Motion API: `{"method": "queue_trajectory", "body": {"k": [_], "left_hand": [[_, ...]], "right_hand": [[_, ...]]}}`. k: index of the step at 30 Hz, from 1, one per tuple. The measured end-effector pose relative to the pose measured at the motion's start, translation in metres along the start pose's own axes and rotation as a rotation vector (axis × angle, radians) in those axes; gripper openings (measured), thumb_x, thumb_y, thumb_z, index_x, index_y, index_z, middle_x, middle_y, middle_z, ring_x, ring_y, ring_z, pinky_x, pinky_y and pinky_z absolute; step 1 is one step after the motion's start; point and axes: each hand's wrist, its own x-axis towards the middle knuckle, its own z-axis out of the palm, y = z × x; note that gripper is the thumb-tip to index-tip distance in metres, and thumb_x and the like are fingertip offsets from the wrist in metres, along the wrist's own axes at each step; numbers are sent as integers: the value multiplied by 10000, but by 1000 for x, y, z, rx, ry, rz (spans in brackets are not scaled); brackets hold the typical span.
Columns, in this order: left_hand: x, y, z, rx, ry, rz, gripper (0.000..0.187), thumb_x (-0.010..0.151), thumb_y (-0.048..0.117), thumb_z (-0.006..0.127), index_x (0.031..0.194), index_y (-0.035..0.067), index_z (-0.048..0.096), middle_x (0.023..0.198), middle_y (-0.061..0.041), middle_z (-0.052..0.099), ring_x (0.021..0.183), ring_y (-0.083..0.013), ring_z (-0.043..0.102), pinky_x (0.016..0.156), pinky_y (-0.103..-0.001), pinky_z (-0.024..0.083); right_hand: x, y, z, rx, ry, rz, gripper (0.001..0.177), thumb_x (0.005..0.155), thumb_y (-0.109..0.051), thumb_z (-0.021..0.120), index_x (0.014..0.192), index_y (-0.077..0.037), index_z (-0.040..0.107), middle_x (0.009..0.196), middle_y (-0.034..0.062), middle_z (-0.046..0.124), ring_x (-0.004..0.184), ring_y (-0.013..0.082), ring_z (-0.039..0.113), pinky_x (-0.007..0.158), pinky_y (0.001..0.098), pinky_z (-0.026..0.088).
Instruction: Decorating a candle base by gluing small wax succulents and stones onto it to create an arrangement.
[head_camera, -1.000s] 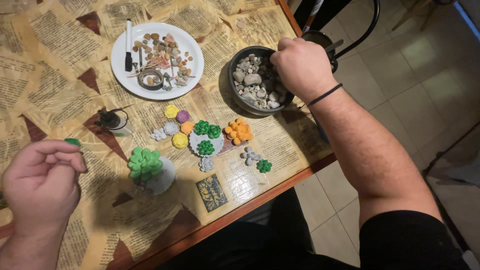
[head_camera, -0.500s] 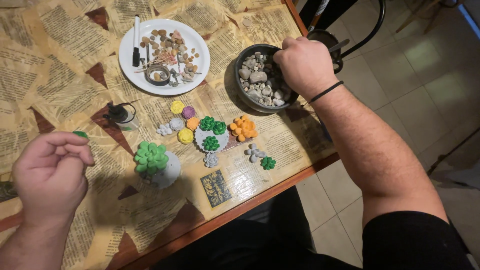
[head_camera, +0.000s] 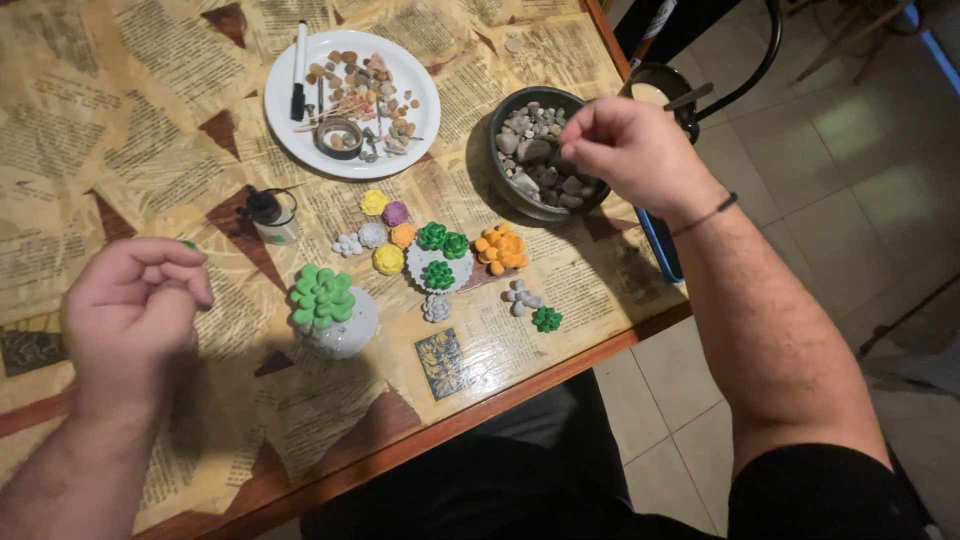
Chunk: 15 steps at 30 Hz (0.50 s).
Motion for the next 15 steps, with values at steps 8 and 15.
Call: {"method": "queue_trajectory", "body": {"k": [8, 15], "left_hand": [[3, 0, 5, -3, 22, 34, 302, 915, -158, 380, 1075, -40, 607, 786, -101, 588, 748, -138, 561, 782, -233, 450], [7, -10, 8, -55, 22, 83, 291, 903, -129, 411, 1079, -52, 630, 779, -106, 607, 720, -123, 579, 740, -194, 448]], "right_hand": [[-21, 22, 27, 509, -251, -165, 61, 998, -54, 675, 1041, -80, 711, 823, 11, 684, 529, 39, 472, 418, 179, 385], [-34, 16, 57, 597, -300, -222, 97, 989, -75, 661, 1060, -56, 724, 806, 15, 650, 587, 64, 444, 499, 192, 336]]}}
